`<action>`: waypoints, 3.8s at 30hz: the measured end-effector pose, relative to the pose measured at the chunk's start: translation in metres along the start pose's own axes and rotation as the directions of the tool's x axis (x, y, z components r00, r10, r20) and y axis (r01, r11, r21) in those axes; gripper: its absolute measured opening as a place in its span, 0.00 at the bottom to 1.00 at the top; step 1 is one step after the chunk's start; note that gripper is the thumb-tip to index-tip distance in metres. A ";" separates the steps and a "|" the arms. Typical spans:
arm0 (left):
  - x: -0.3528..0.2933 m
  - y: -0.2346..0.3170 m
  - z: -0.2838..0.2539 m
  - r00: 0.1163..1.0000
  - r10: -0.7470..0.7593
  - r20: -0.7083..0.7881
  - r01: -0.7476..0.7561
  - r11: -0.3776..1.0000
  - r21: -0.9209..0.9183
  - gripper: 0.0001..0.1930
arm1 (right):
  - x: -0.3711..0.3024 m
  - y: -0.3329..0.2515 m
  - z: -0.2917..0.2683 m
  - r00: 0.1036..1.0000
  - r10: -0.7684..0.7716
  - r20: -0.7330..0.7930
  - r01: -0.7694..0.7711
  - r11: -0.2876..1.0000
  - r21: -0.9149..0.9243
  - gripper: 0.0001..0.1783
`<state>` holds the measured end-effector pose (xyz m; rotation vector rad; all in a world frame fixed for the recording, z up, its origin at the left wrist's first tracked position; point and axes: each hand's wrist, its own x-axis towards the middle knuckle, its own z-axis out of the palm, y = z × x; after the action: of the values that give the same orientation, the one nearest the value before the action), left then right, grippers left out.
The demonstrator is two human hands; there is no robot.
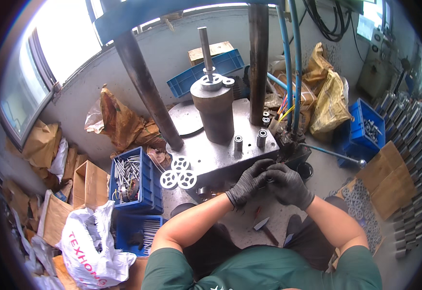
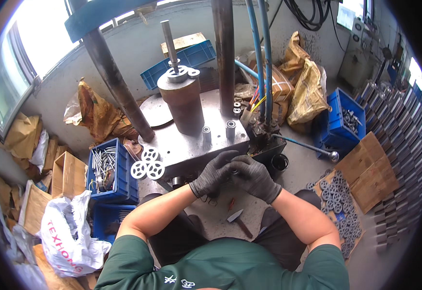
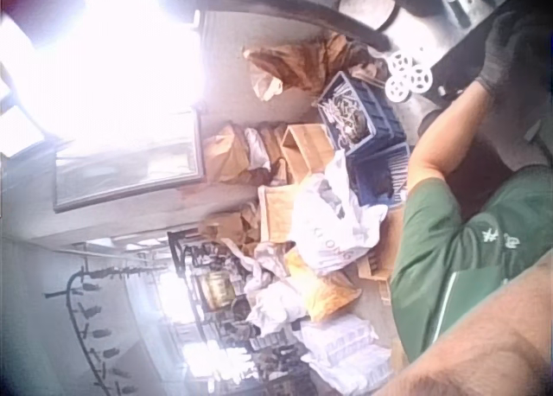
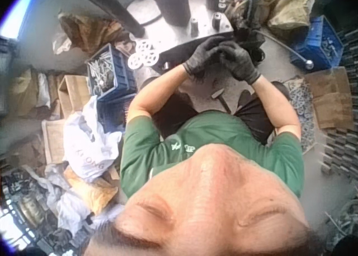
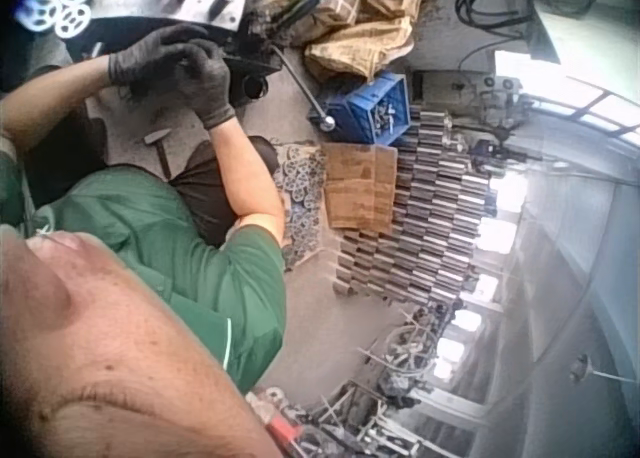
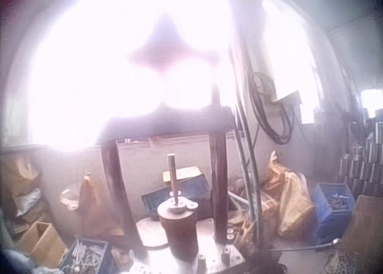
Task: Assembling metal components using a manual press machine in a workshop.
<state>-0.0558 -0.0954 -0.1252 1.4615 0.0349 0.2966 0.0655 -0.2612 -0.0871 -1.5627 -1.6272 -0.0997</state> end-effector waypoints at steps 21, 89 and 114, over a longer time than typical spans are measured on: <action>0.191 0.212 -0.201 0.673 0.458 -0.581 0.116 0.710 0.694 0.22 | 0.016 0.031 0.011 0.945 0.269 -0.183 -0.240 0.956 0.169 0.19; 0.208 0.214 -0.200 0.523 0.572 -0.632 -0.403 0.819 0.408 0.07 | 0.317 0.086 0.026 0.964 0.236 -0.124 -0.256 0.949 -0.185 0.25; 0.210 0.232 -0.178 0.472 0.658 -0.587 -0.042 0.681 0.731 0.11 | 0.033 0.019 -0.217 0.970 -0.123 -0.210 -0.060 0.716 -0.695 0.06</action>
<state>0.0695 0.1425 0.1147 1.8657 0.6592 1.5025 0.1967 -0.3587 0.0613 -1.9733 -1.4872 -1.0010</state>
